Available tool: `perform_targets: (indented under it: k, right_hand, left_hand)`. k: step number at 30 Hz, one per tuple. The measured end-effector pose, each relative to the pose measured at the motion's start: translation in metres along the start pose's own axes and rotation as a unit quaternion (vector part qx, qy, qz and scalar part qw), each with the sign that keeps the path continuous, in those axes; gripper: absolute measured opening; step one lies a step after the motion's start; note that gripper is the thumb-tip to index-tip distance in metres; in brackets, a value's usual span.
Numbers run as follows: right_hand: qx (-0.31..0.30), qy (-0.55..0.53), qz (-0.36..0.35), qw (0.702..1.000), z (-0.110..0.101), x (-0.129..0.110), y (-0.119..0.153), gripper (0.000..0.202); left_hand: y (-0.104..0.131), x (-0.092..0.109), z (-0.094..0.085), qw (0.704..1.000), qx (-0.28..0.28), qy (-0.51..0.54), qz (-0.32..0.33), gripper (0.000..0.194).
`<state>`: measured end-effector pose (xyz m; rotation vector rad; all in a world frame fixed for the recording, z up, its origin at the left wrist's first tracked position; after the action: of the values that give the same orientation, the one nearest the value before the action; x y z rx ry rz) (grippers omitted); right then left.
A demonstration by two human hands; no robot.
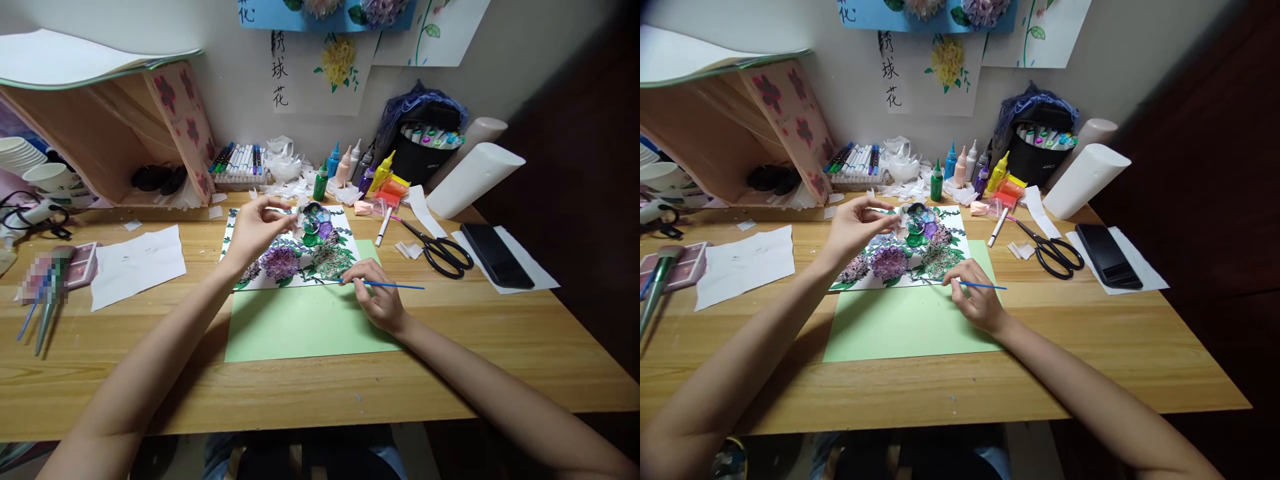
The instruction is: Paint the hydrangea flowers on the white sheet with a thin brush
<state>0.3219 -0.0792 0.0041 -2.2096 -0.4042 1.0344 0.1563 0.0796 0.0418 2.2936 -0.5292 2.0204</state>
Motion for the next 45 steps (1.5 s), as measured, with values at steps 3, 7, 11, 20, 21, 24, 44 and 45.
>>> perform_targets:
  k: [3, 7, 11, 20, 21, 24, 44, 45]
  right_hand:
    - [-0.009, 0.004, 0.002, 1.0, 0.0021, 0.0005, 0.0, 0.018]
    - [-0.025, 0.01, 0.004, 1.0, 0.005, 0.0022, 0.0001, 0.017]
    - [-0.027, 0.021, -0.001, 0.999, 0.0054, 0.0024, 0.0005, 0.017]
    - [-0.039, 0.026, -0.018, 0.999, 0.0057, -0.0022, 0.0005, 0.017]
    - [-0.038, 0.031, -0.017, 0.999, 0.0054, -0.0019, 0.0005, 0.017]
    - [-0.028, 0.036, -0.016, 0.999, 0.0034, -0.0013, 0.0004, 0.017]
    - [-0.051, 0.023, -0.021, 0.998, 0.006, -0.0044, -0.0007, 0.018]
    - [-0.051, 0.026, -0.02, 0.998, 0.0062, -0.0037, -0.0007, 0.017]
  left_hand:
    - [0.0013, 0.0001, 0.0011, 1.0, -0.003, -0.001, 0.006, 0.03]
    - [0.0012, 0.0008, 0.0012, 1.0, -0.001, 0.0, 0.004, 0.03]
    - [-0.0004, 0.0002, 0.0007, 1.0, -0.001, 0.004, 0.0, 0.031]
    - [-0.001, -0.001, 0.0008, 1.0, -0.003, 0.009, 0.003, 0.031]
    - [-0.001, -0.001, 0.0007, 1.0, -0.003, 0.009, 0.004, 0.031]
    - [-0.0011, -0.0013, 0.0006, 1.0, -0.003, 0.005, 0.003, 0.031]
    - [-0.0003, -0.0034, 0.0022, 1.0, -0.005, 0.005, 0.002, 0.032]
    - [-0.0002, -0.0032, 0.0023, 1.0, -0.006, 0.003, 0.001, 0.033]
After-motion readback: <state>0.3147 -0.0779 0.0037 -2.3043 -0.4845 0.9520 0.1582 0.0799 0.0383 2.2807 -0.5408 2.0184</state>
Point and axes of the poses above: each hand's wrist, its own y-axis away from the middle knuckle, its own z-axis out of the palm, x = y × z, the point moved 6 cm from there along -y, towards the middle knuckle, and after that the axes turned 5 degrees about x, right-handed, at the moved point
